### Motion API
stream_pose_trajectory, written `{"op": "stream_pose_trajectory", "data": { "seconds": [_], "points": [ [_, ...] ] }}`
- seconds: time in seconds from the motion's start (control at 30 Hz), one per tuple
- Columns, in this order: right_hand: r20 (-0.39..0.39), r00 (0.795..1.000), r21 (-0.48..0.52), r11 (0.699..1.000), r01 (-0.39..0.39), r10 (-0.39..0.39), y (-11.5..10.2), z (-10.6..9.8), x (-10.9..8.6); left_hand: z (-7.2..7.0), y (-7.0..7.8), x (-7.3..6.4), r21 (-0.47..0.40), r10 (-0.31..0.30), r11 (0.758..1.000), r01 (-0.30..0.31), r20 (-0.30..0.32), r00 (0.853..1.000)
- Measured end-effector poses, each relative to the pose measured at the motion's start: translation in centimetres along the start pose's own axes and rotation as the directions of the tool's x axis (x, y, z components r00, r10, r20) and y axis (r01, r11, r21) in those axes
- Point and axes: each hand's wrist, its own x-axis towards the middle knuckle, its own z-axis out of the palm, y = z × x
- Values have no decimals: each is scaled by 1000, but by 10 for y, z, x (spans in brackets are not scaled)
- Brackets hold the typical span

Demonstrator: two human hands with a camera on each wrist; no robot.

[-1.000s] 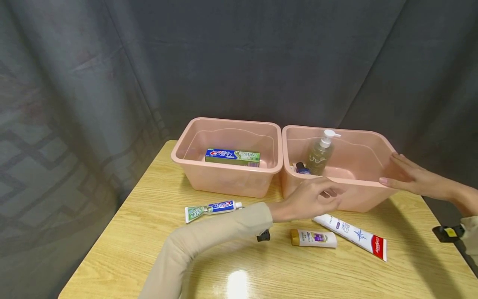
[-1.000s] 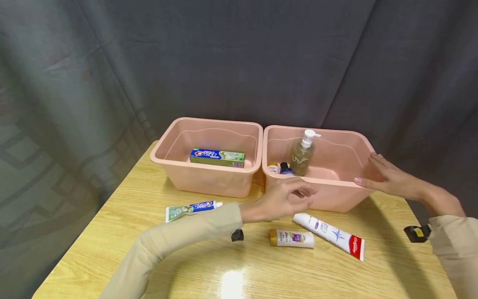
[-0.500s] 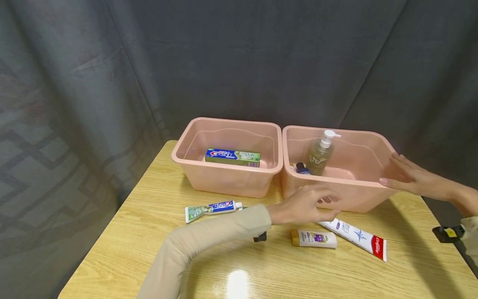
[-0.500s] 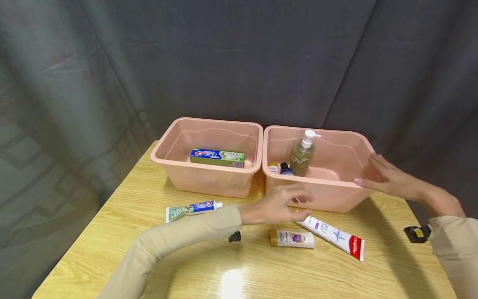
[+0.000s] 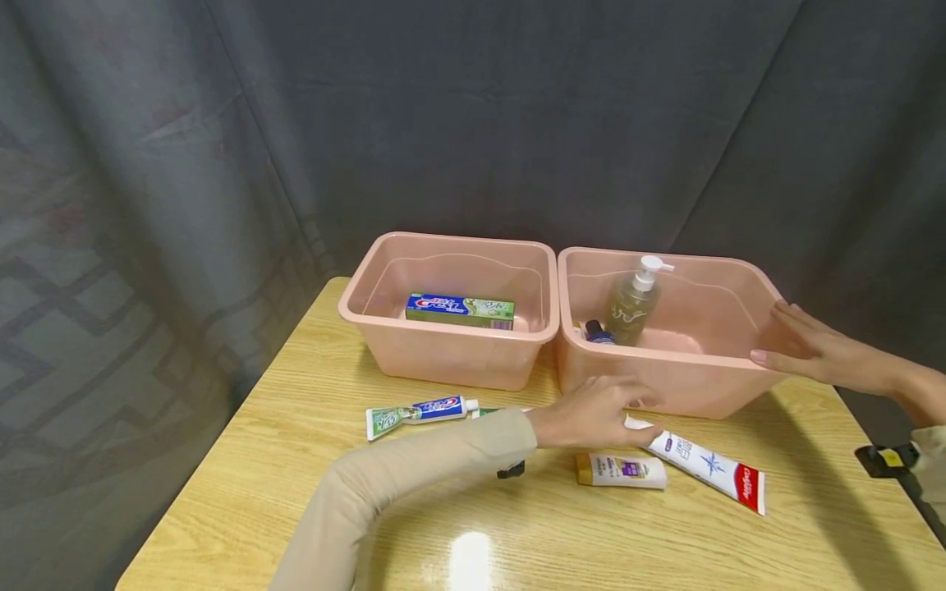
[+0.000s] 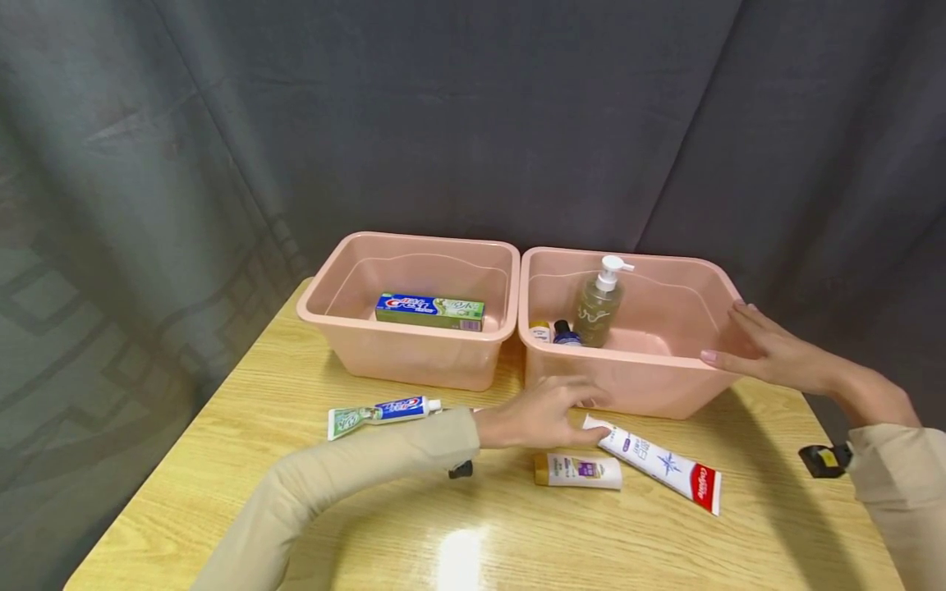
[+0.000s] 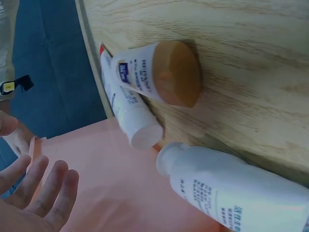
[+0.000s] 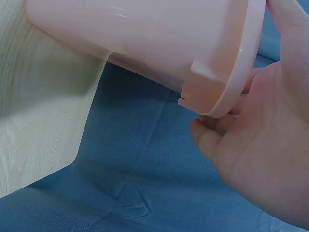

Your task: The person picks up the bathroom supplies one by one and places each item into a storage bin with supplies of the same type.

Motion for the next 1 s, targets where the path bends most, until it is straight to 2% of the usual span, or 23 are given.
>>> {"op": "stream_pose_trajectory", "data": {
  "seconds": [0.23,0.83,1.0],
  "points": [
    [-1,1000,2,1000,4,-4,-1,0,0,6,-1,-1,114,-49,993,43,55,997],
    [-1,1000,2,1000,-7,7,-1,-1,1,30,-5,-4,208,-60,978,31,131,990],
    [5,1000,6,1000,-8,8,-1,-1,1,33,-6,-6,253,-89,966,51,140,986]
  ]
}}
